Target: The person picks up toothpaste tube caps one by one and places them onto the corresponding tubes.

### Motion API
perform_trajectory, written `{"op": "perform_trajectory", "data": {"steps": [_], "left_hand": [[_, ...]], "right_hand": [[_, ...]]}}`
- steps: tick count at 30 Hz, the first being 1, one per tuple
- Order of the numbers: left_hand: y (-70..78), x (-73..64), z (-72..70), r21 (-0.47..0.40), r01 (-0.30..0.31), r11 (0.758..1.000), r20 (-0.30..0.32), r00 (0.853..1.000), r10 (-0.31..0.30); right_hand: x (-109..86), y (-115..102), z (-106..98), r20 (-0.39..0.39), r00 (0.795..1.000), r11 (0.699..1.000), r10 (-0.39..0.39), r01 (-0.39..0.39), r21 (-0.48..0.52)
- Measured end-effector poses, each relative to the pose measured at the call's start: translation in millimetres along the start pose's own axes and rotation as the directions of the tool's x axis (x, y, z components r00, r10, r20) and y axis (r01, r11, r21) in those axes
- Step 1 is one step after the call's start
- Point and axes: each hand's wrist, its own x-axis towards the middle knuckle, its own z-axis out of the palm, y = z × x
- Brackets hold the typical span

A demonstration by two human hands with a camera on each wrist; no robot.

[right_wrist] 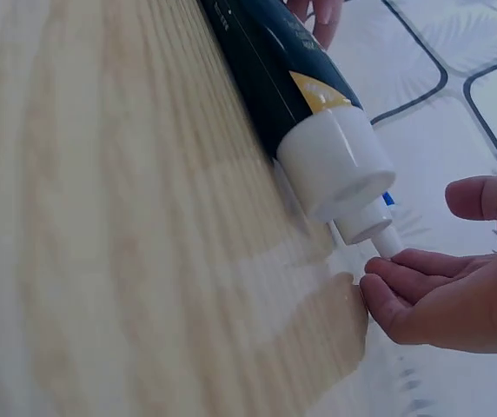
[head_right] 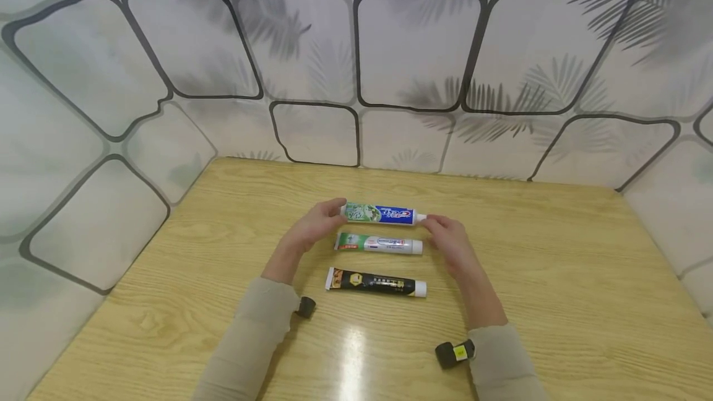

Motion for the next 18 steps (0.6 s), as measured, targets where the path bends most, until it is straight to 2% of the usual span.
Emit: {"op": "perform_trajectory", "data": {"steps": [7, 13, 18], "left_hand": [[-0.1, -1.3, -1.5, -0.006, -0.002, 1.0, 0.043, 0.999, 0.002], [-1.0, -0.7, -1.5, 0.042, -0.034, 0.999, 0.099, 0.995, 0.03], [-5.1, -2.3, -3.5, 0.08, -0.047, 0.996, 0.12, 0.992, 0.037]], "right_hand": [[0.2, 1.1, -3.3, 0.023, 0.998, 0.997, 0.059, -0.058, -0.046], [2.2, 3.3, -4.8, 0.02, 0.998, 0.998, 0.058, -0.057, -0.032], [0.3, 5.8, -8.1, 0.044, 0.998, 0.999, 0.045, -0.045, 0.014]]}}
